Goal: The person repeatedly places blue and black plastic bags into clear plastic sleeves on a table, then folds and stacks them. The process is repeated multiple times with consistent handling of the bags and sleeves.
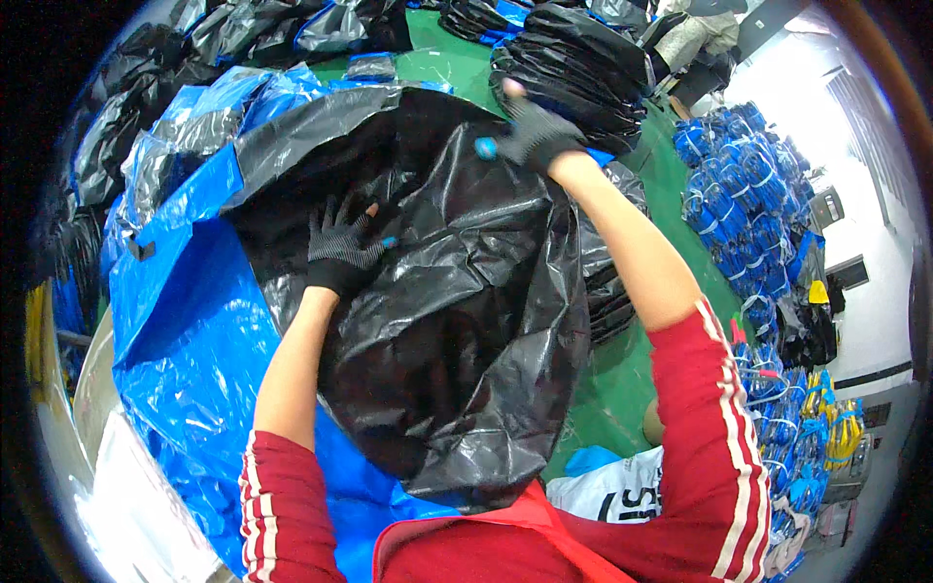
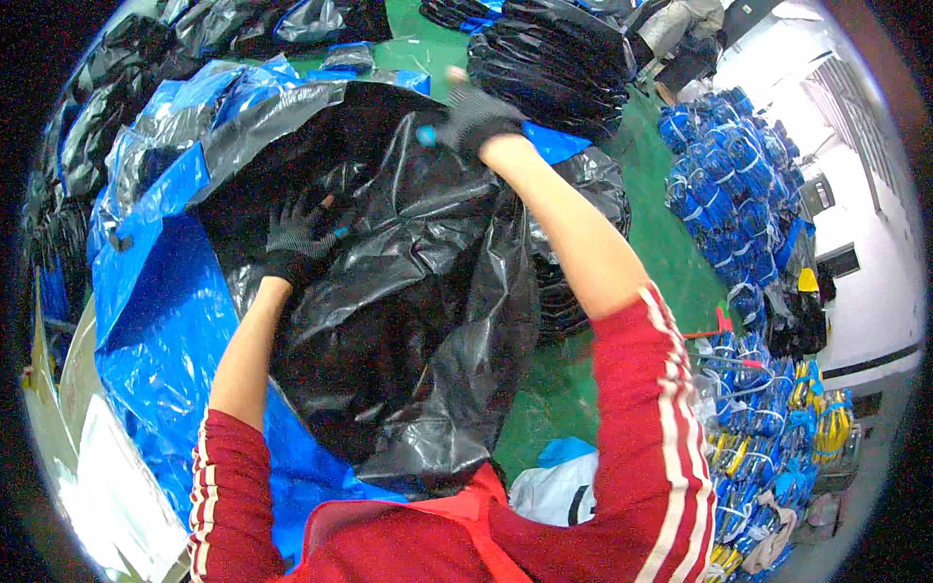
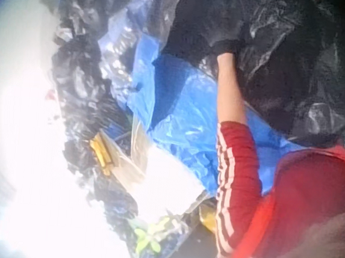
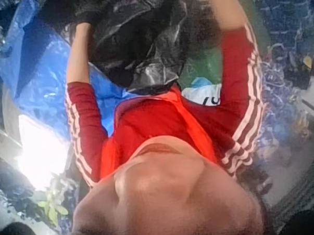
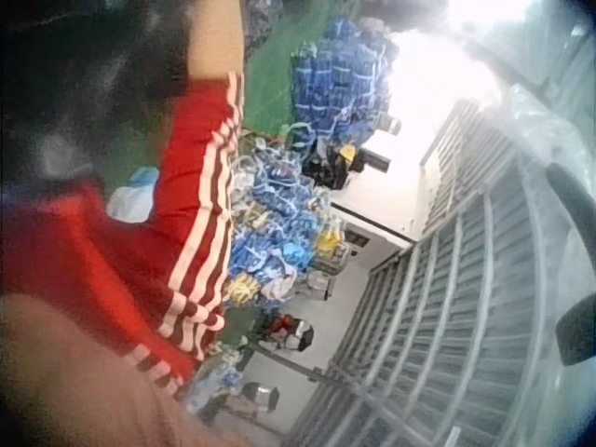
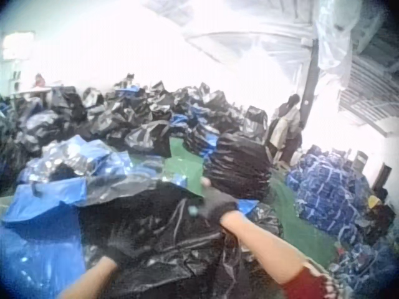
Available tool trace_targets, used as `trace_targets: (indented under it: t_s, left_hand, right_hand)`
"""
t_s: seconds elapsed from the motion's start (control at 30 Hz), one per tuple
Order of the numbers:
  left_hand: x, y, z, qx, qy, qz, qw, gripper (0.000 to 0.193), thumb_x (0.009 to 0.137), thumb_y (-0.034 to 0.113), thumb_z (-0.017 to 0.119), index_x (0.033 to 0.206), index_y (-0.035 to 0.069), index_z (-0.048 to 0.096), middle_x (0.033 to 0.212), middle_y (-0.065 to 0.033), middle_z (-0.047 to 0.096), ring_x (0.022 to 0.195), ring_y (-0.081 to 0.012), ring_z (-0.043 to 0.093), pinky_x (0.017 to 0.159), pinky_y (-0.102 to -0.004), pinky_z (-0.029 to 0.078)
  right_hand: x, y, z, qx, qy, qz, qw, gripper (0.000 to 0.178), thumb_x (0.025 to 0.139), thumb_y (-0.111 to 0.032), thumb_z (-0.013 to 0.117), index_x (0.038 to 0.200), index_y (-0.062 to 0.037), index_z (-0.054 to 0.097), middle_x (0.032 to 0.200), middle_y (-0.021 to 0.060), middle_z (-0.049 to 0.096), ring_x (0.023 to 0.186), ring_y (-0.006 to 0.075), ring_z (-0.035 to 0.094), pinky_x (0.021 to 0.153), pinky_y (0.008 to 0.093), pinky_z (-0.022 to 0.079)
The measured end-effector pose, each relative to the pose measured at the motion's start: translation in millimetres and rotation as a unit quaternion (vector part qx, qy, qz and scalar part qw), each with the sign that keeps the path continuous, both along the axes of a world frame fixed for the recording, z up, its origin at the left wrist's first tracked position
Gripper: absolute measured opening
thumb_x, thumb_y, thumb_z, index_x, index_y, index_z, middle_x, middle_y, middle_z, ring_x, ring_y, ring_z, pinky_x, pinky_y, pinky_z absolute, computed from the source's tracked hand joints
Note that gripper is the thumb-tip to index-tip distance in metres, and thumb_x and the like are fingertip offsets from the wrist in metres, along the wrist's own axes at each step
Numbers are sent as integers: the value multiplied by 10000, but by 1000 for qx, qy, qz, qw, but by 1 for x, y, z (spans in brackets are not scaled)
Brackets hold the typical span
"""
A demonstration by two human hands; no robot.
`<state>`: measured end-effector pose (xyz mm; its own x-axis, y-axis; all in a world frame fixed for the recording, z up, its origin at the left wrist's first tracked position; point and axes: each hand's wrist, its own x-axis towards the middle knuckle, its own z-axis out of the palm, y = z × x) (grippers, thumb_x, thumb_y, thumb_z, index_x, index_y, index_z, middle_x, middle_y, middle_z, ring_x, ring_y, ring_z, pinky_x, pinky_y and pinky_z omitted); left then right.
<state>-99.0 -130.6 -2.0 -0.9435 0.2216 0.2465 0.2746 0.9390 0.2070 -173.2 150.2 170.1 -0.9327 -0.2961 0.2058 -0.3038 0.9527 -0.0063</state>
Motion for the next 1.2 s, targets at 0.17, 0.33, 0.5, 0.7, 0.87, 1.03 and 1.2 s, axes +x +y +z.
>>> trace_targets:
  t_s: [0.17,0.33,0.5,0.7,0.87,1.03,1.2]
  left_hand:
    - [32,56,34,56,-58,21,997,748,840,685,444,1403,193,465,1511,-164,330,1410,-367,252,1110,-630,109]
    - [54,94,-18,22,44,-98,994,901,724,804,488,1444,269,401,1571,-169,171,1444,-427,87,1043,-749,-22]
    - [42,98,-43,5,-38,-128,991,918,715,845,429,1439,281,409,1581,-152,152,1451,-418,55,1040,-745,-49]
    - [56,28,47,76,-34,-83,993,589,768,559,601,1239,205,610,1222,-184,600,1229,-343,496,1085,-505,294]
    - [45,-106,31,-21,141,193,971,678,741,603,621,1241,146,604,1364,-216,492,1287,-403,416,1056,-557,292]
    - [49,-104,-41,17,37,109,993,896,683,803,532,1385,249,499,1561,-166,214,1435,-451,93,1069,-715,6]
    - [35,-104,-39,67,59,40,995,846,700,786,524,1353,249,537,1562,-138,234,1436,-440,105,1084,-696,-23]
  right_hand:
    - [118,76,-35,-53,-201,-44,977,1065,713,-554,748,1412,110,296,1280,289,526,1206,382,514,1049,385,371]
    - [127,137,-52,-297,-295,64,906,757,774,-256,735,1420,-39,404,1326,199,533,1199,329,512,1045,350,379]
    - [110,91,-7,299,34,92,949,1057,679,-499,773,1464,-3,266,1384,253,459,1262,405,458,1062,418,369]
    - [-5,-130,23,-28,223,349,910,628,874,-332,602,1402,-60,398,1372,180,490,1196,379,521,975,431,449]
    - [-51,-227,5,18,95,94,991,701,800,-515,630,1270,-4,526,1118,252,640,1038,375,629,912,459,496]
    - [-66,-244,-6,100,18,239,966,371,946,-357,444,1261,-223,588,1214,142,627,1051,352,625,900,433,496]
    - [-152,-238,-2,24,91,187,978,432,894,-484,532,1191,-182,613,1027,189,677,938,373,655,768,494,521]
